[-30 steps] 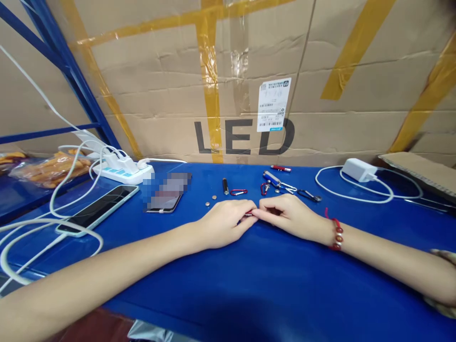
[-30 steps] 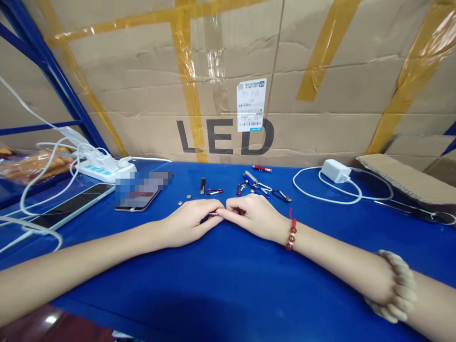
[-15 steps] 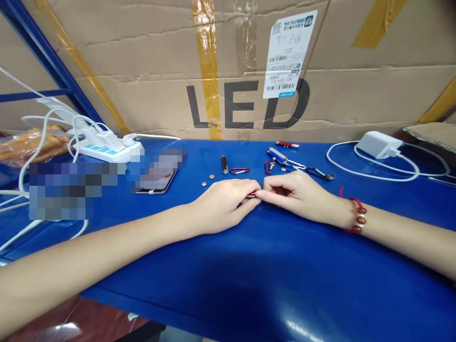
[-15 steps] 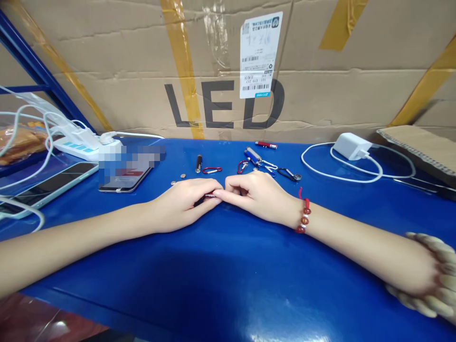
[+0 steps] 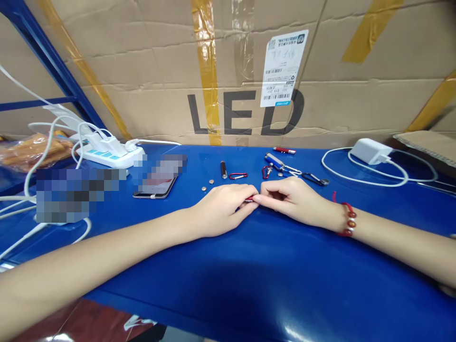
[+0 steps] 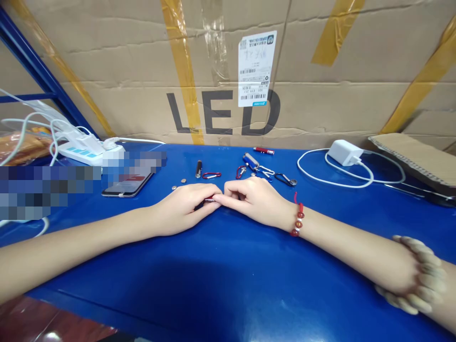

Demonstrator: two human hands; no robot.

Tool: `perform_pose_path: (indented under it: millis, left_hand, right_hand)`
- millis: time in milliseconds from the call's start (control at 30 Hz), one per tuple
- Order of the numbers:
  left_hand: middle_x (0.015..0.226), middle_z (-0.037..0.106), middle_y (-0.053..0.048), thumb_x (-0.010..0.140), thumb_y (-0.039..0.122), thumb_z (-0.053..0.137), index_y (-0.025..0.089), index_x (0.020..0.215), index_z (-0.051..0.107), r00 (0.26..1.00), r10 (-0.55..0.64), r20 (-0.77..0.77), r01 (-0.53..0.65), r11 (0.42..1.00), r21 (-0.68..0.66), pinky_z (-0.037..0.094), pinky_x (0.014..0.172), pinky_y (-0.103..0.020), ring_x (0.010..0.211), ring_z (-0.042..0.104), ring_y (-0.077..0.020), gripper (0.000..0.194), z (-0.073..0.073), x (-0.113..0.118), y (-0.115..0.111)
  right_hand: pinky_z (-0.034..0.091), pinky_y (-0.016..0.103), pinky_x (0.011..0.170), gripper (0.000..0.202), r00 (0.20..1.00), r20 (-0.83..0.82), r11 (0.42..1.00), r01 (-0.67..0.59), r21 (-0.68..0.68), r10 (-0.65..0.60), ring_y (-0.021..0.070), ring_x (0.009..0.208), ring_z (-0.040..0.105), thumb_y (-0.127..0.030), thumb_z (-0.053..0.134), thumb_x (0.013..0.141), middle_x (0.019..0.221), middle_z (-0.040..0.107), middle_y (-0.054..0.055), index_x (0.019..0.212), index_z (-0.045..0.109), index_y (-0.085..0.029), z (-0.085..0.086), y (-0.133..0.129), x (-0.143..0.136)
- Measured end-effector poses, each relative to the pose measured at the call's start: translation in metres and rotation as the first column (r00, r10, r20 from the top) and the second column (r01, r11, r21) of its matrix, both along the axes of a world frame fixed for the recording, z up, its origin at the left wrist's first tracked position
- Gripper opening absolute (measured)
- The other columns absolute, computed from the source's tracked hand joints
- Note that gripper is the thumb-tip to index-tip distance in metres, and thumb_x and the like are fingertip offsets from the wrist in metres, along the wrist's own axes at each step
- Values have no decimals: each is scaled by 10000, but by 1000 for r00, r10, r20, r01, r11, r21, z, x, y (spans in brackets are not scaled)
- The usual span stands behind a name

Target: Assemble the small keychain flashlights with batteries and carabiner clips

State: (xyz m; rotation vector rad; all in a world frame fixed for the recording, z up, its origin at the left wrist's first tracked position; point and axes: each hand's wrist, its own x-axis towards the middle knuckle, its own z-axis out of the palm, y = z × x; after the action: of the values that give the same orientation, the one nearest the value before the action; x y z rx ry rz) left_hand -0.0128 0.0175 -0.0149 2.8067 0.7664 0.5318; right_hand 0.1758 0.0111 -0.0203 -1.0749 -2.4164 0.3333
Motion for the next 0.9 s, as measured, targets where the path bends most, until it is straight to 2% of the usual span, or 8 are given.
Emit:
perform_pose_path:
  millis: [900]
  left_hand:
    - [796,557,-19,880,242,340,163,819,487,999,35,-27,-34,999,17,401,648,-238,732,530,-140,178,5,0,-4]
  right_hand:
    - [256,191,483,379,999,27,999,27,-27,-26,68,483,365,-428,398,845,517,414,-48,572,393,-165,6,-4,-4]
